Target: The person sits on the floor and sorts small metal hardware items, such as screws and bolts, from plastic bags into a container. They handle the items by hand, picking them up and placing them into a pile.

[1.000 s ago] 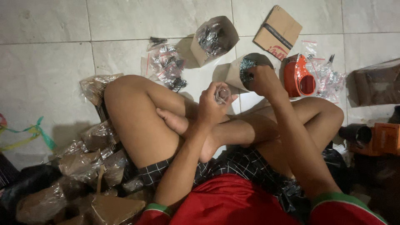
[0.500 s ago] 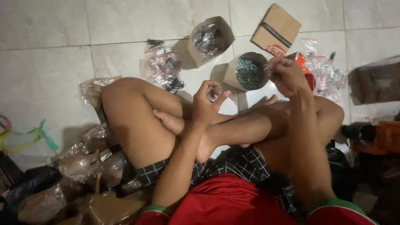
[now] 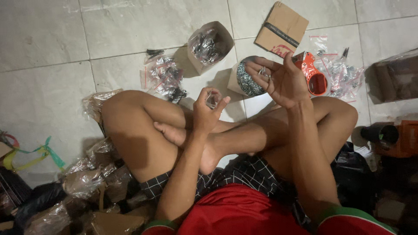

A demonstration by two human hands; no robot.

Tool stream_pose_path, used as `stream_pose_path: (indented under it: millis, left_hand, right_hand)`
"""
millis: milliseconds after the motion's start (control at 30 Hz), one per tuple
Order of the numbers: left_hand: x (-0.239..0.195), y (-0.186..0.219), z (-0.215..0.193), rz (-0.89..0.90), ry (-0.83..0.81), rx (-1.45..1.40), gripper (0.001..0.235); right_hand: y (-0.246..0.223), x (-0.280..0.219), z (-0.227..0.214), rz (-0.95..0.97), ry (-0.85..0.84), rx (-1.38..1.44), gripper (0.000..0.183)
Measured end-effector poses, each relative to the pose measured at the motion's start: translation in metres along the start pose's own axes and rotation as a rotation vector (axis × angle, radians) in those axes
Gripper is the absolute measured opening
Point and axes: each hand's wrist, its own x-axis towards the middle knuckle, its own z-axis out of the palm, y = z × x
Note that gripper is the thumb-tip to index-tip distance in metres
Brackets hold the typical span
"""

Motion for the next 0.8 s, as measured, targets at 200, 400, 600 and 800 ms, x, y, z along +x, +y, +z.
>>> stream_pose_path:
  millis: [200,400,600,800]
  left_hand:
    - [-0.001,0.003,0.002,0.02,-0.017,0.107,0.049]
    - [-0.001,0.032,-0.005,-0.021,-0.048,0.093,0.042]
    - [-0.003,-0.003,0.005,-0.07,-0.035,0.106,0.036]
    - [-0.001,0.01,0.004,-0.076,-0.06,0.1,0.032]
  right_hand:
    - [0.0,-0.018,0.075,0.039,0.024,-0.443,0.051]
    - [0.03,0.012,0.086,-0.06,-0.205,-2.048,0.023]
    - [0.049,0.016,0.11,-0.156,-0.295,-2.181,0.007]
    - [0.045,0.002,0.16,-0.139,-0.297,-2.041,0.005]
